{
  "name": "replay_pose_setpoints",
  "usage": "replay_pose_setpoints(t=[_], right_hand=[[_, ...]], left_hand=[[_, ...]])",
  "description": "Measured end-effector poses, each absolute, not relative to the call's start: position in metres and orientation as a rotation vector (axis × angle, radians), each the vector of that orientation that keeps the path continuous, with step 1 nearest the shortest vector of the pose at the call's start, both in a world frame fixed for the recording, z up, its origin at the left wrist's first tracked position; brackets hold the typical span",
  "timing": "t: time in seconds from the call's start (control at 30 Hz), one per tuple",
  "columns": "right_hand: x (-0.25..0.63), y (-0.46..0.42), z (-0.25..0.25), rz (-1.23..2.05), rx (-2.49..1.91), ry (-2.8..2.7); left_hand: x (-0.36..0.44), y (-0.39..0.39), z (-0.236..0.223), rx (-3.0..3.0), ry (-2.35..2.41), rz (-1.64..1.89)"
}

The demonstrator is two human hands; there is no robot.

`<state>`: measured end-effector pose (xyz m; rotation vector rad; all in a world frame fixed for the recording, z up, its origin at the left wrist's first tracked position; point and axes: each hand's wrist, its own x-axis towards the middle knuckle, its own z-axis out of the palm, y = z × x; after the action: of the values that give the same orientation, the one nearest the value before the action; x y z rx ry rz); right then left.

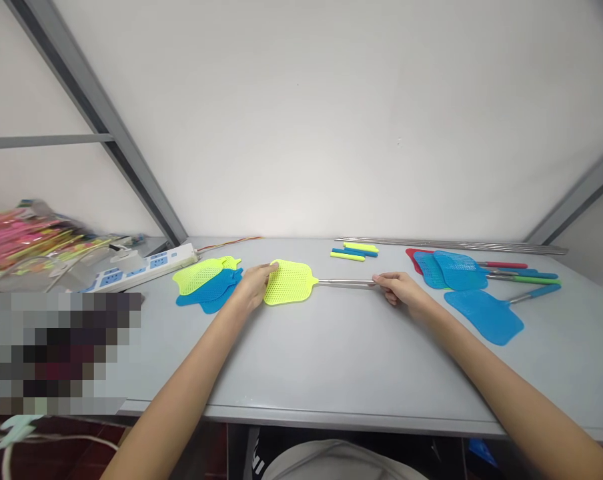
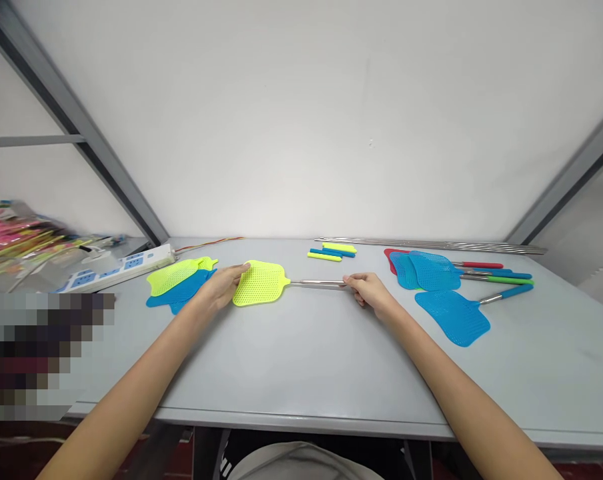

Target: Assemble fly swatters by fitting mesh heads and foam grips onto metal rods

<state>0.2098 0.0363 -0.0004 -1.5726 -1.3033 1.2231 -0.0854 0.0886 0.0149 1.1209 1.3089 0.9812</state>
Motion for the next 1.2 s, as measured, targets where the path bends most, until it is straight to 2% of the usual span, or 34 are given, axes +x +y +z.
replay_pose_setpoints(t=[0.3, 0.63, 1.2], right_hand=[[0.216, 0.040, -0.003, 1.242, -1.521, -1.204], [0.218, 0.043, -0.007, 1.278, -1.486, -1.111], [0.222, 0.044, -0.004, 1.270, -1.462, -0.935]], left_hand=[[-0.084, 0.076, 0.026, 1.139, 1.081, 0.897], [-0.076, 0.061, 0.038, 1.220, 0.923, 0.601], [-0.075, 0.059, 0.039, 1.225, 0.885, 0.641]])
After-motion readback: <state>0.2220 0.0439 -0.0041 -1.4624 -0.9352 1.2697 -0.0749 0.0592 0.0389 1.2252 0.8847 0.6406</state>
